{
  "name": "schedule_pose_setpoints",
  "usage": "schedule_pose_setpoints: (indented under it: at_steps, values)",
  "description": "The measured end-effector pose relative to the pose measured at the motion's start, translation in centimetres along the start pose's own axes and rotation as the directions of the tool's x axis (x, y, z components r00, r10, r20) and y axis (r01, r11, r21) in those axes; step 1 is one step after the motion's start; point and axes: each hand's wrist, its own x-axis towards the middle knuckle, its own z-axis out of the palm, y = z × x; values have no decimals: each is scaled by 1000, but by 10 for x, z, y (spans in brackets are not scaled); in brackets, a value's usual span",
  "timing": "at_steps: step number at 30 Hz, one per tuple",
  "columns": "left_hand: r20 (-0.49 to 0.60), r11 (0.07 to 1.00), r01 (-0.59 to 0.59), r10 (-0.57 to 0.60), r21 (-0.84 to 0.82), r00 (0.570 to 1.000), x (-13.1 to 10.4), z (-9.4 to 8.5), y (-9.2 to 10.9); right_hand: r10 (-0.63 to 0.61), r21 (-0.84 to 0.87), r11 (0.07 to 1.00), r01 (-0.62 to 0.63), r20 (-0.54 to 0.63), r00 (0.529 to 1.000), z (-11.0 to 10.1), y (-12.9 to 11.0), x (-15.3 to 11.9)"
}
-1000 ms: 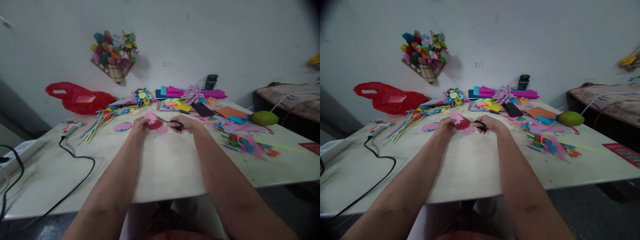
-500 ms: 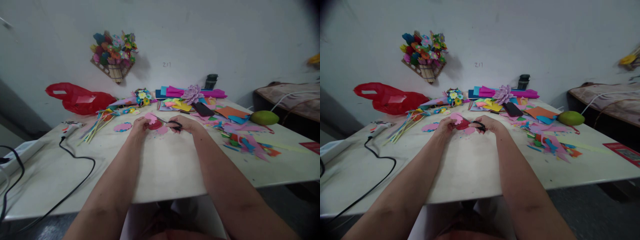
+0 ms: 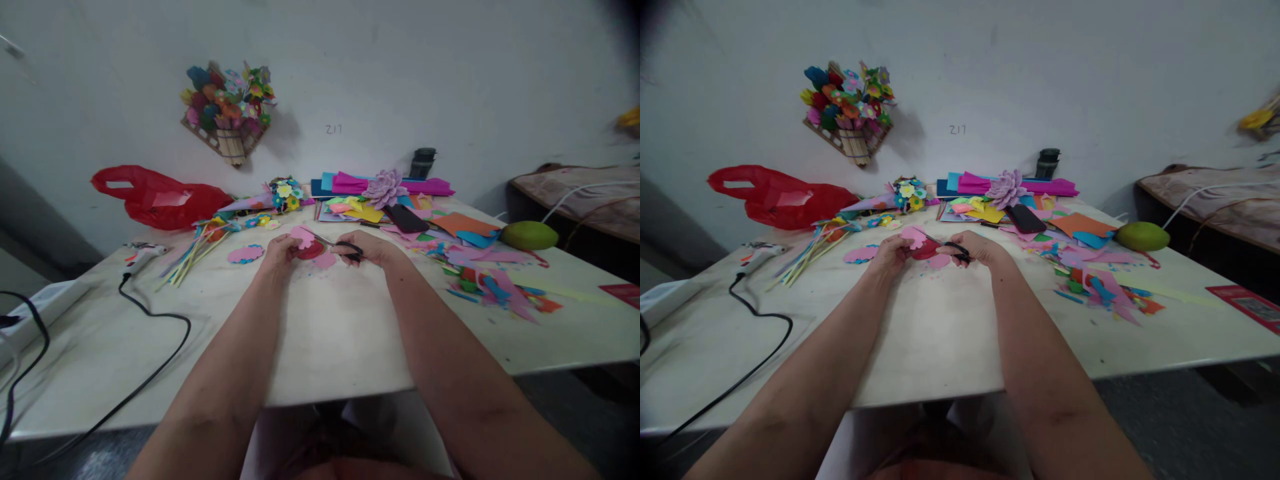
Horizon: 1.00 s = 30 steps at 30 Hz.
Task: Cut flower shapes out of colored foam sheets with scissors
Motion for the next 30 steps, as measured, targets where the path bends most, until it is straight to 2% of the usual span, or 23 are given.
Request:
schedule_pose_setpoints:
  at_steps: [17,30]
  values:
    - [1,1000,1,-1,-24,1000,0,-2,-1,-45,10,999,45,-31,999,2,3,3]
    - [-7,998,12,-12,-68,1000,4,-5,-3,-28,-1,1000,28,-40,999,3,1,3]
